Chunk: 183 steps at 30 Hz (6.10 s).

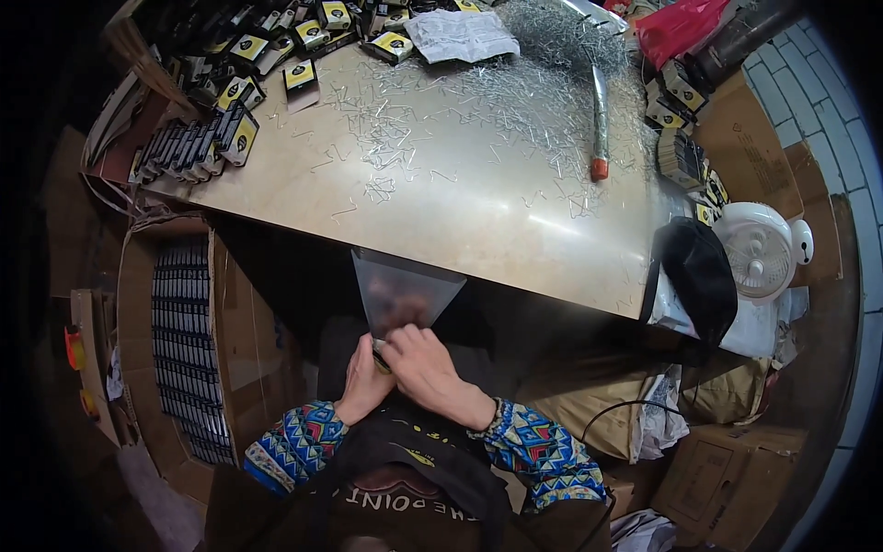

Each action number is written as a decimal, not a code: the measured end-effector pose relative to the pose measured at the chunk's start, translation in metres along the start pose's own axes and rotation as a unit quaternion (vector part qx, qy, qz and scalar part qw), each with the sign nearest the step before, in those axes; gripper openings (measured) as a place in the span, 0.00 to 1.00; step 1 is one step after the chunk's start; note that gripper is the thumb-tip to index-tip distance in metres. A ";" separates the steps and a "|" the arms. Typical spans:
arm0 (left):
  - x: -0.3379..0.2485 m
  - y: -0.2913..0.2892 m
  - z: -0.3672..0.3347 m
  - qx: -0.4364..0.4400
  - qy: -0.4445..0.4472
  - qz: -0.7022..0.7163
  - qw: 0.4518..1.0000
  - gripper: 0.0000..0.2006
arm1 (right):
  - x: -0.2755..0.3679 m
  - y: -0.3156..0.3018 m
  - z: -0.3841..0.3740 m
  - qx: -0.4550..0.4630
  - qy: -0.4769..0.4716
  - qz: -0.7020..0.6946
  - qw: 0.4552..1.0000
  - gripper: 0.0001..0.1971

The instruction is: Packaging small product boxes into plastic bags and organizing them on a workbench.

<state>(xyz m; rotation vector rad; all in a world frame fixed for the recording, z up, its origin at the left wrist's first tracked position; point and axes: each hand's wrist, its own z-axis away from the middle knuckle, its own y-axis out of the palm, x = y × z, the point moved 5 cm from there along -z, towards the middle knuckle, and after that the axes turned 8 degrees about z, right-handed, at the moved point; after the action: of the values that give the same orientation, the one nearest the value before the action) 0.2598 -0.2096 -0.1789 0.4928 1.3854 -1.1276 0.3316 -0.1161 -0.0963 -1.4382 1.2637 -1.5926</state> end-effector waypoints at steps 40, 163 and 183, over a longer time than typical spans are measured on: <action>-0.115 -0.036 -0.043 -0.110 0.287 -0.039 0.951 0.32 | -0.024 -0.054 -0.011 -0.282 0.130 -0.256 0.915 0.20; 0.042 -0.027 -0.028 0.097 -0.267 0.301 0.910 0.13 | -0.160 -0.092 -0.089 -0.091 0.116 -0.017 0.989 0.28; 0.004 -0.002 -0.003 -0.007 -0.260 0.464 0.847 0.11 | -0.043 -0.098 -0.033 -0.214 0.161 -0.103 0.958 0.19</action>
<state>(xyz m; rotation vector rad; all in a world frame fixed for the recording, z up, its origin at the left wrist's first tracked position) 0.2559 -0.2098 -0.1829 0.6788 0.5293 -0.3837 0.3215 -0.0367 -0.0177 -1.6589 1.7828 -1.8229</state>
